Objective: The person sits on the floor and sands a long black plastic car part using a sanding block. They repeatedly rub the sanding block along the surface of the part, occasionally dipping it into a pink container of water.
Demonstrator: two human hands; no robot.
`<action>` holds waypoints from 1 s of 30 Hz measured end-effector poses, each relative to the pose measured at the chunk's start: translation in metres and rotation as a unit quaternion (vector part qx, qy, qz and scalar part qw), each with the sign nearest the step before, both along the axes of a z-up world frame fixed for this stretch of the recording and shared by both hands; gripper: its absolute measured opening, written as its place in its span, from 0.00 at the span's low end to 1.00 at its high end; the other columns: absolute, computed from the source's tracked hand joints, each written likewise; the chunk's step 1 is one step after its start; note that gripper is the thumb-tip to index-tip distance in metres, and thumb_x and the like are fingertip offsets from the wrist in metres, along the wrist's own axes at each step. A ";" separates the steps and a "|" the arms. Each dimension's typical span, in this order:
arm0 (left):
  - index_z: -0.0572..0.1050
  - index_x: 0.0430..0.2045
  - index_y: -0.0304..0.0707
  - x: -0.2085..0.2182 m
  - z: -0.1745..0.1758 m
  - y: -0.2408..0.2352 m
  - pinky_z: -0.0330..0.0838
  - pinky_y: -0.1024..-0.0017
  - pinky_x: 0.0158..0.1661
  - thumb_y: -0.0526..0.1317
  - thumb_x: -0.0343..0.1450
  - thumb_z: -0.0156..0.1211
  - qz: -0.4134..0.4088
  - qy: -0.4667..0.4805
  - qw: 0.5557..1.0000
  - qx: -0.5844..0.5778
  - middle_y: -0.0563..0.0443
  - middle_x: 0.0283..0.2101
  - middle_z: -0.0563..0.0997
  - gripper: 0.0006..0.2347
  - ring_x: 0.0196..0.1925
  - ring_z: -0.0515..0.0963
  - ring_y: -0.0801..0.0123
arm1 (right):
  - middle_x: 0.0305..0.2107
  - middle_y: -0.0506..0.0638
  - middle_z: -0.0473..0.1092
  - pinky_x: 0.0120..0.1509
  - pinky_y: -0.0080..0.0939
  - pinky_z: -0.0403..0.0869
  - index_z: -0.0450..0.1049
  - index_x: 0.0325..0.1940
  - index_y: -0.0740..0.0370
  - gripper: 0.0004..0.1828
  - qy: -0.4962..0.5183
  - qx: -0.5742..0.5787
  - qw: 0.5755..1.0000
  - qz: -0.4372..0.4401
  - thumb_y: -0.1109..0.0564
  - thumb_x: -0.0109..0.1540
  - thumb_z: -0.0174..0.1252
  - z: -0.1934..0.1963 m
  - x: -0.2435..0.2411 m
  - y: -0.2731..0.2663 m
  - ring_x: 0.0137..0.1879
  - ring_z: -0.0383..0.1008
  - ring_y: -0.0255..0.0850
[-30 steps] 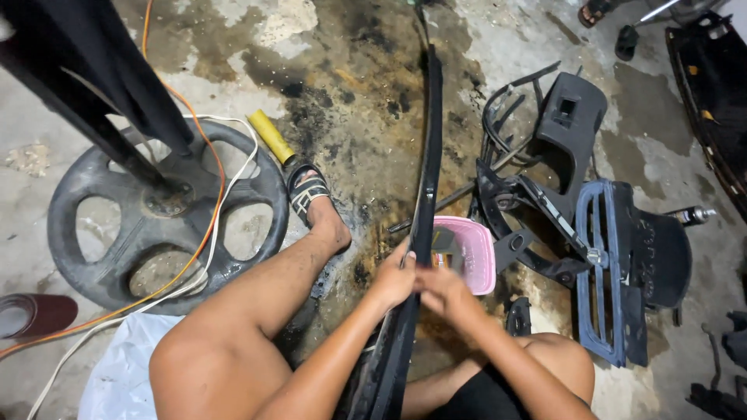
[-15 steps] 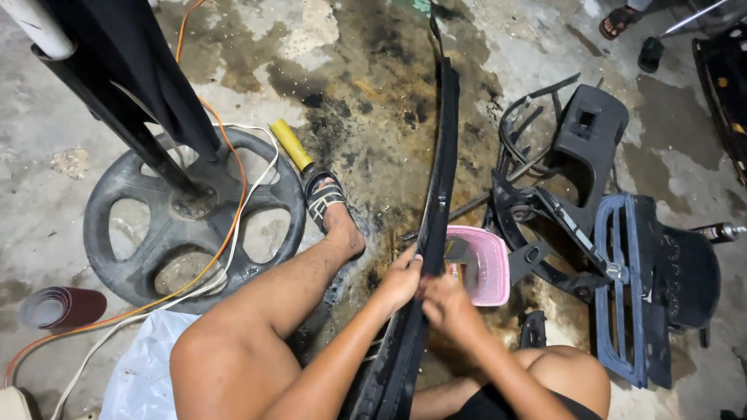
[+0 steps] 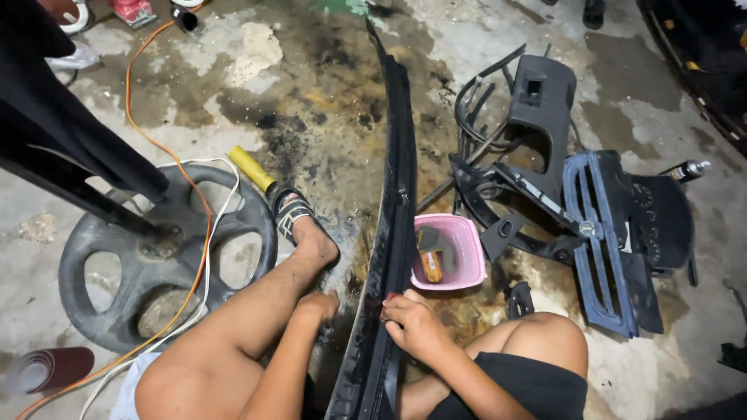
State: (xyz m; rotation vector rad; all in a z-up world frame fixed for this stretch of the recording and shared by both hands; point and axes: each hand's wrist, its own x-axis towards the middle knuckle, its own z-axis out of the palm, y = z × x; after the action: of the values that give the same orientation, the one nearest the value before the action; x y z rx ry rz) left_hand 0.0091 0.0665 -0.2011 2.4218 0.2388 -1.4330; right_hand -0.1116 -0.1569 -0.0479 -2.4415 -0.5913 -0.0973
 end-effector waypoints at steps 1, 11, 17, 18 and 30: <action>0.61 0.67 0.24 0.002 0.072 -0.013 0.55 0.64 0.72 0.60 0.76 0.27 0.001 -0.001 1.000 0.001 0.32 0.72 0.60 0.36 0.76 0.60 0.47 | 0.43 0.50 0.78 0.49 0.49 0.74 0.82 0.38 0.62 0.09 -0.001 0.001 1.000 0.001 0.63 0.57 0.59 -0.001 -0.001 -0.001 0.43 0.70 0.50; 0.62 0.67 0.43 0.001 0.226 -0.026 0.46 0.65 0.74 0.62 0.73 0.30 0.187 -0.133 0.929 -0.292 0.43 0.73 0.60 0.32 0.78 0.55 0.59 | 0.51 0.52 0.78 0.55 0.48 0.73 0.84 0.47 0.57 0.15 0.003 0.002 1.000 0.015 0.64 0.59 0.58 0.007 -0.008 -0.005 0.53 0.75 0.51; 0.69 0.65 0.46 -0.017 0.162 -0.045 0.56 0.70 0.70 0.60 0.72 0.42 0.254 -0.120 0.891 -0.357 0.47 0.69 0.72 0.29 0.73 0.66 0.62 | 0.51 0.50 0.79 0.56 0.46 0.78 0.82 0.53 0.54 0.16 0.111 0.035 0.993 0.003 0.58 0.63 0.56 0.071 -0.005 -0.008 0.48 0.81 0.45; 0.70 0.64 0.47 -0.017 0.162 -0.045 0.57 0.72 0.69 0.58 0.73 0.44 0.264 -0.123 0.879 -0.377 0.49 0.68 0.74 0.27 0.72 0.68 0.65 | 0.49 0.51 0.81 0.61 0.44 0.80 0.82 0.53 0.54 0.15 0.140 0.064 0.986 -0.067 0.52 0.66 0.54 0.082 -0.002 -0.009 0.52 0.84 0.42; 0.71 0.63 0.44 -0.009 0.154 -0.054 0.66 0.71 0.64 0.50 0.73 0.49 0.230 -0.159 0.888 -0.366 0.50 0.63 0.79 0.23 0.66 0.76 0.61 | 0.15 0.44 0.66 0.19 0.31 0.61 0.72 0.62 0.64 0.20 0.307 0.424 0.770 -0.365 0.53 0.67 0.55 0.003 0.040 -0.038 0.14 0.57 0.30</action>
State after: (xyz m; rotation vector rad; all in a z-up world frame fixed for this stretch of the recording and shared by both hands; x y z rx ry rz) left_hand 0.0004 0.0120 -0.0468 1.7632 0.1402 -0.7124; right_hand -0.0712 -0.1947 -0.0446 -1.5087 0.6157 0.1062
